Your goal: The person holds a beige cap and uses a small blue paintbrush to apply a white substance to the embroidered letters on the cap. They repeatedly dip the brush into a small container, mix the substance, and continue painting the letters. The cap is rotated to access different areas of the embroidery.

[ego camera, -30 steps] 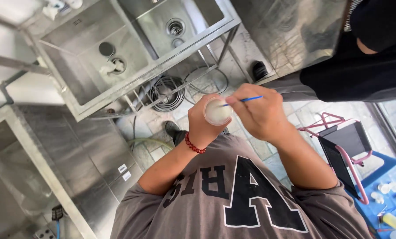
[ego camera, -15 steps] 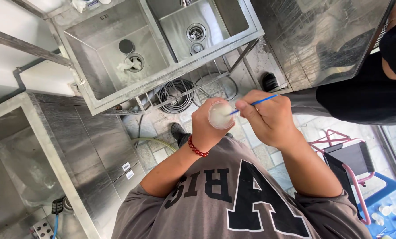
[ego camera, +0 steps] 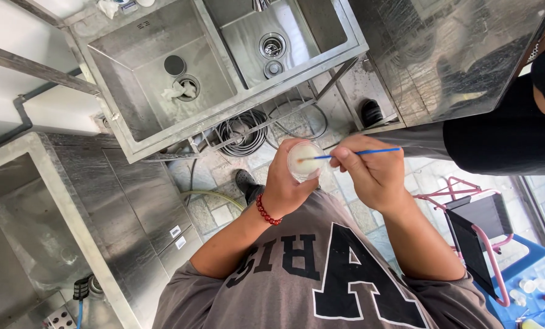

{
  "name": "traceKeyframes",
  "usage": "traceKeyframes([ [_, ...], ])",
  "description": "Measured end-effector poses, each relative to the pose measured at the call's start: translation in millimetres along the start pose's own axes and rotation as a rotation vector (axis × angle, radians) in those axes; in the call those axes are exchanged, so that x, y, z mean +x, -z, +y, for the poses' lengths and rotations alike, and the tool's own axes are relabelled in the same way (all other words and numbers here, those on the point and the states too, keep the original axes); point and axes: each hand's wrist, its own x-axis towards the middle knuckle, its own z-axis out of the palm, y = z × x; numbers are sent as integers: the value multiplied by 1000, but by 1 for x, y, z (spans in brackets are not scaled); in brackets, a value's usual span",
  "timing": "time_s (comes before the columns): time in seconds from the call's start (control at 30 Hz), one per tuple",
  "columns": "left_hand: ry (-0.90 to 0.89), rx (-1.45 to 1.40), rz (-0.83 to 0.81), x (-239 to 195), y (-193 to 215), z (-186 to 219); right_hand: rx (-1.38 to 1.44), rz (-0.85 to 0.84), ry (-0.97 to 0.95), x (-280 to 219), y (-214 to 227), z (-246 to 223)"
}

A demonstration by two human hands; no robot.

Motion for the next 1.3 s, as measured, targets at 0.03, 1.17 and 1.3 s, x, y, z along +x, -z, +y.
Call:
traceKeyframes([
  [0.03,-9,15,-2,0,2,-2,0,21,8,1,-2,0],
  [1.17,-148,114,123,12,153,-24,-240,-68,189,71,-145,-65],
  [1.3,-147,91,128,12,162,-27,-151,-168,191,78,-155,-77],
])
